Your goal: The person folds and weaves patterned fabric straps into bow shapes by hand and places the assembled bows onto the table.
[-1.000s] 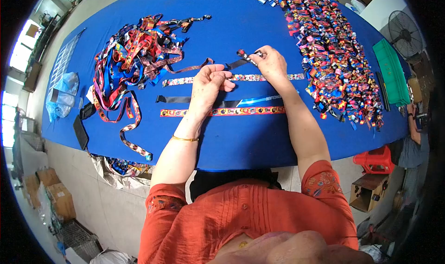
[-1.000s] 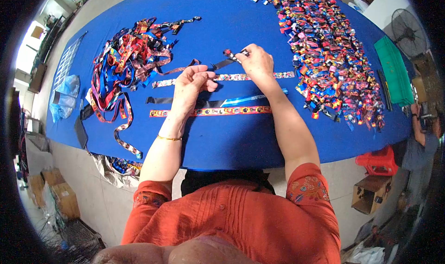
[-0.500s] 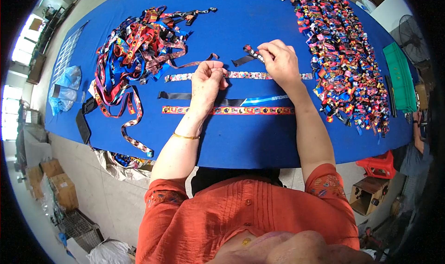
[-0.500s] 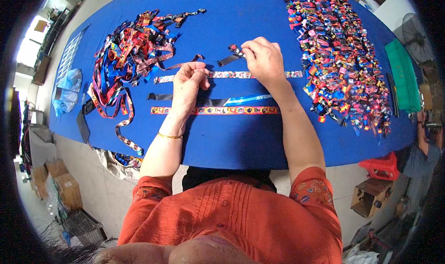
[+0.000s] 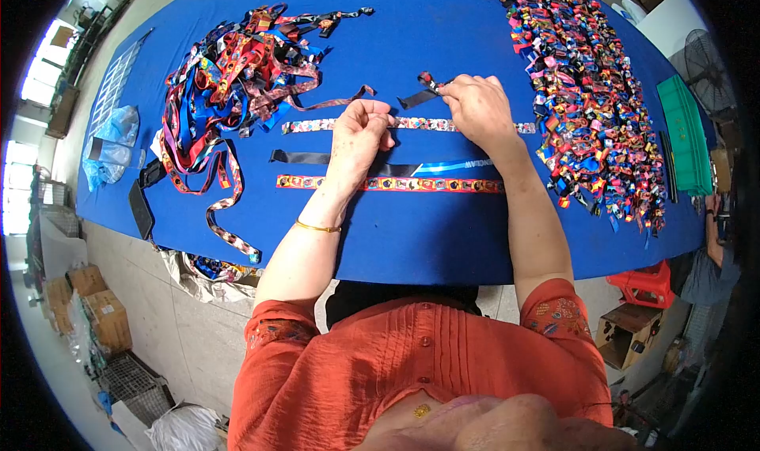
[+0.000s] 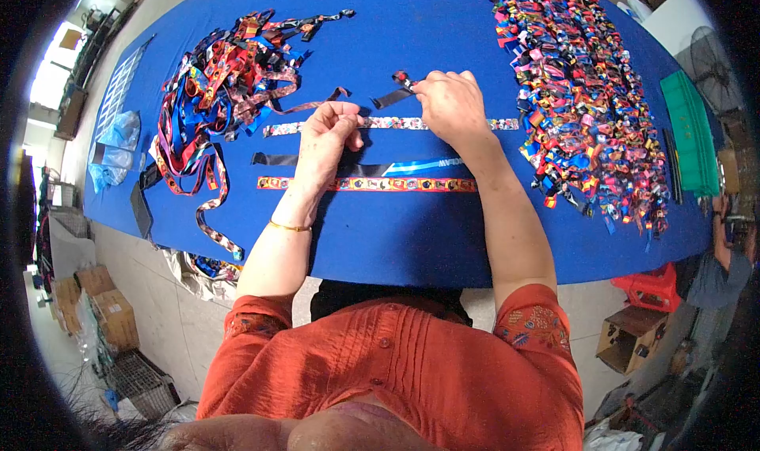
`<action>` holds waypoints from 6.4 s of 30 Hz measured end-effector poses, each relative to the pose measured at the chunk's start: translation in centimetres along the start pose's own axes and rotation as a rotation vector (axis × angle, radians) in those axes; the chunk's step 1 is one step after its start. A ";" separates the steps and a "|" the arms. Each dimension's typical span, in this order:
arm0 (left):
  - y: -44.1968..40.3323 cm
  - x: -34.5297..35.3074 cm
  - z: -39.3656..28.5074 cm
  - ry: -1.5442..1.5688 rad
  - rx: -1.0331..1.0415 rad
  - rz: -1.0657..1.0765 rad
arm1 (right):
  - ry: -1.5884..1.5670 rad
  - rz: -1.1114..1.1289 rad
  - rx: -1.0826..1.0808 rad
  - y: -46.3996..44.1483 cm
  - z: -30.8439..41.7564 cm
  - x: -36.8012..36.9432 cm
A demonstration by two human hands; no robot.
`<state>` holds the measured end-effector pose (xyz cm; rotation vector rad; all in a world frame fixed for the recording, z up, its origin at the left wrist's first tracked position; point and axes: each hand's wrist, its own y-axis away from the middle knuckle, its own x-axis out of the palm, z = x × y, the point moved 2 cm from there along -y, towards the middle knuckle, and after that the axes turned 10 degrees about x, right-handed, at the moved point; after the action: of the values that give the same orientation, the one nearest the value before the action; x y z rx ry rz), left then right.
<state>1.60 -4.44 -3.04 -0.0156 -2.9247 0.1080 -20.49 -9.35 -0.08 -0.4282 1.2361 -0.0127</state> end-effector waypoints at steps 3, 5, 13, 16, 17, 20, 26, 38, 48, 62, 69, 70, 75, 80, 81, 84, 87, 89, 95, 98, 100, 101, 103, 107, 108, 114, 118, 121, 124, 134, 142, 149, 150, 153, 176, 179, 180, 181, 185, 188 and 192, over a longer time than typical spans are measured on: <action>-0.1 -0.1 0.4 0.018 -0.001 0.004 | 0.020 0.019 0.000 0.0 0.0 0.2; 0.0 -0.1 0.5 -0.004 0.003 0.012 | 0.015 0.035 0.018 0.1 0.0 0.3; -0.1 0.0 0.5 -0.033 0.002 0.016 | -0.271 -0.127 0.218 -0.9 -2.4 -2.4; -0.1 0.0 0.4 -0.037 0.007 0.015 | -0.243 -0.151 0.250 -0.9 -3.1 -2.9; -0.1 0.1 0.4 -0.043 0.005 0.013 | -0.229 -0.131 0.274 -0.8 -3.3 -2.9; -0.1 0.1 0.3 -0.037 0.006 0.011 | -0.171 -0.070 0.333 -0.6 -3.6 -0.9; 0.0 0.0 0.0 -0.070 0.022 -0.013 | -0.440 0.123 0.435 -0.8 -3.5 0.8; 0.0 0.3 -1.6 0.138 -0.013 0.086 | -1.131 0.343 0.356 -0.6 1.6 -0.1; 0.5 0.8 -2.0 0.094 -0.050 0.174 | -0.826 0.239 0.203 -0.3 3.6 -2.0; 0.6 1.1 -1.4 0.067 -0.164 0.250 | -0.767 0.315 0.095 0.1 4.4 -2.1; 0.8 1.3 -1.5 0.050 -0.154 0.272 | -0.783 0.289 0.109 0.1 4.3 -1.5; 0.8 1.3 -1.7 0.054 -0.152 0.271 | -0.786 0.281 0.105 0.1 4.3 -1.5; 0.9 1.4 -1.6 0.048 -0.145 0.272 | -0.814 0.285 0.132 0.1 4.3 -1.2; 0.7 1.1 -1.3 0.011 -0.121 0.268 | -0.826 0.272 0.140 0.1 4.2 -1.1; 0.8 1.2 -1.4 0.033 -0.115 0.265 | -0.827 0.272 0.144 0.1 4.3 -1.0; 0.7 1.3 -1.6 0.099 -0.089 0.234 | -0.876 0.319 0.211 0.1 4.3 -0.9; 0.6 1.2 -1.7 0.139 -0.054 0.175 | -0.891 0.352 0.225 0.0 4.0 -1.2; 0.4 0.9 -1.6 0.128 -0.029 0.145 | -0.867 0.391 0.205 -0.1 4.0 -1.5; 0.2 0.5 -1.8 0.115 -0.019 0.117 | -0.756 0.396 0.082 0.1 3.7 -1.6; 0.3 0.6 -2.0 0.095 -0.023 0.112 | -0.734 0.389 0.070 0.1 3.8 -1.6; 0.3 0.7 -2.1 0.073 -0.021 0.113 | -0.766 0.381 0.074 0.2 3.7 -1.2; 0.3 0.7 -2.1 0.060 -0.020 0.115 | -0.789 0.408 0.114 0.2 3.7 -1.2; 0.3 0.9 -2.0 0.033 -0.002 0.113 | -0.835 0.462 0.195 0.2 3.8 -1.3; 0.3 0.8 -1.7 0.019 0.044 0.110 | -0.962 0.553 0.257 0.1 3.6 -0.6; 0.2 0.9 -1.7 0.027 0.051 0.113 | -1.009 0.586 0.297 0.1 3.6 -0.4; 0.1 0.6 -1.9 0.016 -0.018 0.099 | -0.986 0.464 0.275 0.0 3.1 -0.7; 0.1 0.3 -1.6 -0.025 -0.031 0.090 | -0.870 0.297 0.319 -0.5 2.3 -1.7; 0.1 0.3 -1.7 -0.043 -0.049 0.084 | -0.760 0.187 0.330 -0.9 1.0 -1.8; 0.2 0.3 -1.7 -0.056 -0.056 0.062 | -0.653 0.151 0.343 -1.1 0.0 -1.7; -0.1 0.1 -0.7 -0.016 -0.057 0.057 | -0.467 0.223 0.480 -1.0 -1.9 1.1; -0.1 0.0 -0.6 -0.038 -0.058 0.042 | -0.405 0.048 0.590 -0.9 -1.9 -0.7; -0.1 -0.1 -0.4 -0.058 -0.046 0.035 | -0.320 0.279 0.521 -0.7 -2.8 -3.9; -0.1 -0.1 -0.3 -0.062 -0.048 0.037 | -0.395 0.358 0.514 -0.5 -2.1 -4.7; -0.1 0.0 -0.4 -0.073 -0.053 0.040 | -0.390 0.418 0.465 -0.2 -2.8 -3.0; 0.1 0.3 -0.5 -0.155 -0.089 0.097 | -0.515 0.588 0.566 -0.3 -1.2 -3.8; 0.1 0.3 -0.5 -0.164 -0.086 0.105 | -0.427 0.553 0.430 0.0 -2.4 -3.5; 0.1 0.4 -0.5 -0.166 -0.085 0.108 | -0.373 0.571 0.426 0.0 -2.2 -3.7; 0.0 0.4 -0.5 -0.164 -0.086 0.110 | -0.319 0.588 0.421 -0.1 -1.7 -4.1; 0.0 0.4 -0.4 -0.160 -0.090 0.113 | -0.389 0.610 0.465 -0.2 -1.4 -3.7; 0.0 0.3 -0.3 -0.154 -0.094 0.116 | -0.568 0.681 0.547 -0.3 -1.7 -3.1; 0.0 0.4 -0.3 -0.146 -0.097 0.123 | -0.518 0.747 0.585 -0.2 -2.1 -2.5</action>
<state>1.33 -4.42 -2.63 -0.2119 -3.0708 -0.0141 -23.18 -9.53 1.72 0.5280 0.7642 0.3461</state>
